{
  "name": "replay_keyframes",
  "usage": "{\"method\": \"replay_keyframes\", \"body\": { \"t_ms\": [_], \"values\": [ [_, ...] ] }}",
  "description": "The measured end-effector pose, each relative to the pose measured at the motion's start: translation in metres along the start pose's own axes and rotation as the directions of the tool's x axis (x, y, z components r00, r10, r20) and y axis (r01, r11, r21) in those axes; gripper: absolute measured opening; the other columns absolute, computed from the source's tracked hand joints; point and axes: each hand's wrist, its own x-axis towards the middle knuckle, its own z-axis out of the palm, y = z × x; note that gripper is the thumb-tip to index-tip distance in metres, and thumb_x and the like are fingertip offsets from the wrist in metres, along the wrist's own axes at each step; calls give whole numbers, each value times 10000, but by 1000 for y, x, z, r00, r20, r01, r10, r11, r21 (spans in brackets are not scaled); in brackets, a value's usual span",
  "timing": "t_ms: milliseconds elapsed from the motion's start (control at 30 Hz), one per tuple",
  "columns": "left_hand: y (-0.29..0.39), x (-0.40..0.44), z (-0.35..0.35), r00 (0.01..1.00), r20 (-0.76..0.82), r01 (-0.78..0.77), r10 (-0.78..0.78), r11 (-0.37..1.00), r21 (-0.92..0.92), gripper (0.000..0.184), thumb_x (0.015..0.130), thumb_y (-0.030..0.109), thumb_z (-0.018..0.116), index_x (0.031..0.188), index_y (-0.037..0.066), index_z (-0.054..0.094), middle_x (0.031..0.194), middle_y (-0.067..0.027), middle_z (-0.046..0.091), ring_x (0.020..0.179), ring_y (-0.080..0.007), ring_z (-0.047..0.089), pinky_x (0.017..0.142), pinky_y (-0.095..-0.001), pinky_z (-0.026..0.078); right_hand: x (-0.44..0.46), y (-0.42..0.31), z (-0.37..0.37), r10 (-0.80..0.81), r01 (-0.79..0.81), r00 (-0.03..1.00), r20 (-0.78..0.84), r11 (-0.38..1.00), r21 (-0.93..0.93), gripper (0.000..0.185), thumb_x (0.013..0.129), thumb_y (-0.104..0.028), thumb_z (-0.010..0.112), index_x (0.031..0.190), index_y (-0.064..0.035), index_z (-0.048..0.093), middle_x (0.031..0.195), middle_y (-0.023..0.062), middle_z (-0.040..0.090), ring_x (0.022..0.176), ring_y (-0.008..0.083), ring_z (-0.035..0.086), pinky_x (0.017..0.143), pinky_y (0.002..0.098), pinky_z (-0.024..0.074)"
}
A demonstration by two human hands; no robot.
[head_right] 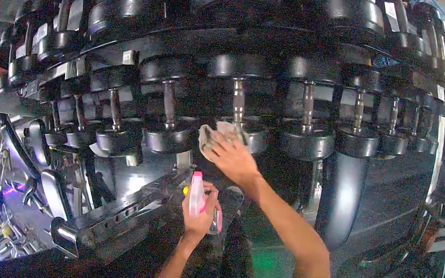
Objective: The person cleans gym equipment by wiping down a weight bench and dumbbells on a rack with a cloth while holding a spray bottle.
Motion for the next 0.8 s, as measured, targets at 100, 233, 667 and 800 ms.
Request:
{"method": "replay_keyframes", "body": {
  "t_ms": [100, 233, 667, 800],
  "values": [
    [-5, -1, 3, 999, -50, 1, -6, 996, -89, 154, 880, 33, 613, 1012, -5, 544, 834, -33, 597, 631, -54, 560, 544, -229, 499, -43, 21, -3, 168, -157, 983, -79, 979, 132, 285, 772, -158, 589, 1048, -186, 649, 1104, 40, 610, 1190, 256, 510, 984, 465, 397],
    [-8, -4, 6, 999, -32, 22, -23, 999, -28, 154, 878, 18, 607, 1016, -9, 543, 850, -31, 599, 646, -62, 568, 558, -230, 509, -78, 34, 20, 484, -434, 858, -173, 863, 260, 295, 815, -92, 565, 1108, -68, 597, 1040, 164, 623, 1114, 344, 552, 904, 450, 442],
    [-14, -7, 6, 995, 62, -75, 73, 997, 32, 225, 876, -34, 568, 1087, -20, 493, 879, -79, 571, 592, -114, 579, 534, -247, 499, -4, -17, -1, 576, -557, 809, -114, 815, 159, 382, 759, -81, 612, 1132, -158, 639, 1158, 63, 627, 1176, 276, 519, 1007, 454, 348],
    [-12, -7, 9, 995, 43, -86, 87, 996, -20, 225, 872, -30, 576, 1082, -24, 496, 878, -78, 572, 593, -115, 578, 537, -245, 501, 15, -19, -2, 340, -339, 940, -16, 940, 26, 401, 760, -158, 600, 1152, -239, 627, 1233, -25, 571, 1305, 206, 395, 1021, 454, 335]
  ]
}}
